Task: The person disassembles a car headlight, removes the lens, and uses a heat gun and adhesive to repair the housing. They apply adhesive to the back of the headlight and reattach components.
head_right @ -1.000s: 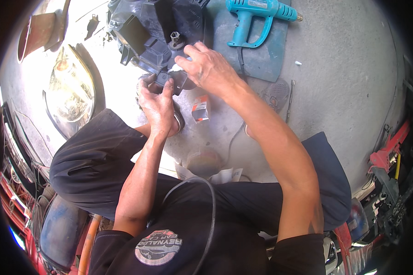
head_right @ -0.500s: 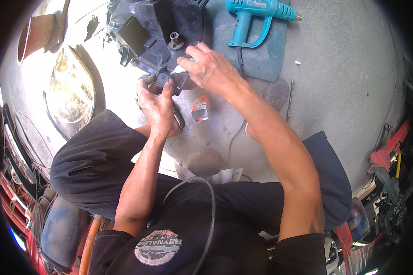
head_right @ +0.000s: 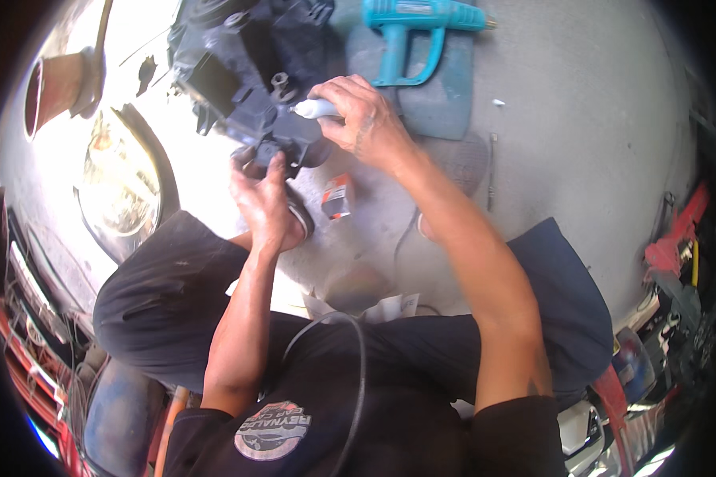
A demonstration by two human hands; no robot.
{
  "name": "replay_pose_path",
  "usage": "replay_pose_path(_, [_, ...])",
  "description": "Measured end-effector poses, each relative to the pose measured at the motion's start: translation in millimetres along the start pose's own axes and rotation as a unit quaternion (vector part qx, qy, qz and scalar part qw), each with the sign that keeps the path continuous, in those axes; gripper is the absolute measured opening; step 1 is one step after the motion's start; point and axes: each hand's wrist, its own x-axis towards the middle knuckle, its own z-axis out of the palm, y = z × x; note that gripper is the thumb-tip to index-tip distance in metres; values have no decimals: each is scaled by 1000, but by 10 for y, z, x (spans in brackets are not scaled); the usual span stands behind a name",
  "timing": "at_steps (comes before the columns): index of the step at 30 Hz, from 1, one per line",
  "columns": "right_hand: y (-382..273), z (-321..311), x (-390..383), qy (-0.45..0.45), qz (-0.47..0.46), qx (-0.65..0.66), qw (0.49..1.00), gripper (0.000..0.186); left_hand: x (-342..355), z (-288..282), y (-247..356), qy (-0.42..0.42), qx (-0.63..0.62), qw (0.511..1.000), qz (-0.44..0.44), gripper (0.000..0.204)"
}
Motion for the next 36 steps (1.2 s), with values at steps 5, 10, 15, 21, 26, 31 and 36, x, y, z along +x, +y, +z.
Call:
replay_pose_path(5, [460, -727, -220, 185, 185, -16, 965, 40, -10, 11, 33, -7, -61, 995, -75, 43])
replay_pose_path(10, [1524, -1504, -724, 339, 317, -52, 884, 52, 29, 3, -163, 1, 37, 999, 3, 42])
replay_pose_path(15, [2335, -1763, -1156, 375, 384, -27, 843, 37, -2, -17, 17, -11, 7, 998, -62, 49])
replay_pose_path(21, [2458, -1659, -1343, 369, 421, 8, 829, 44, 18, -14, 40, -11, 11, 997, -76, 45])
replay_pose_path(26, [2477, -1846, -1563, 290, 440, -95, 845, 53, 45, -28, -29, -13, -2, 997, -75, 40])
replay_pose_path(31, [2384, -2566, -2322, 145, 646, -296, 689, 39, 57, -47, -100, -16, -44, 996, -79, 41])
replay_pose_path(36, [2384, -2733, -3127, 57, 756, -281, 588, 41, 32, 2, -18, -19, -17, 996, -89, 42])
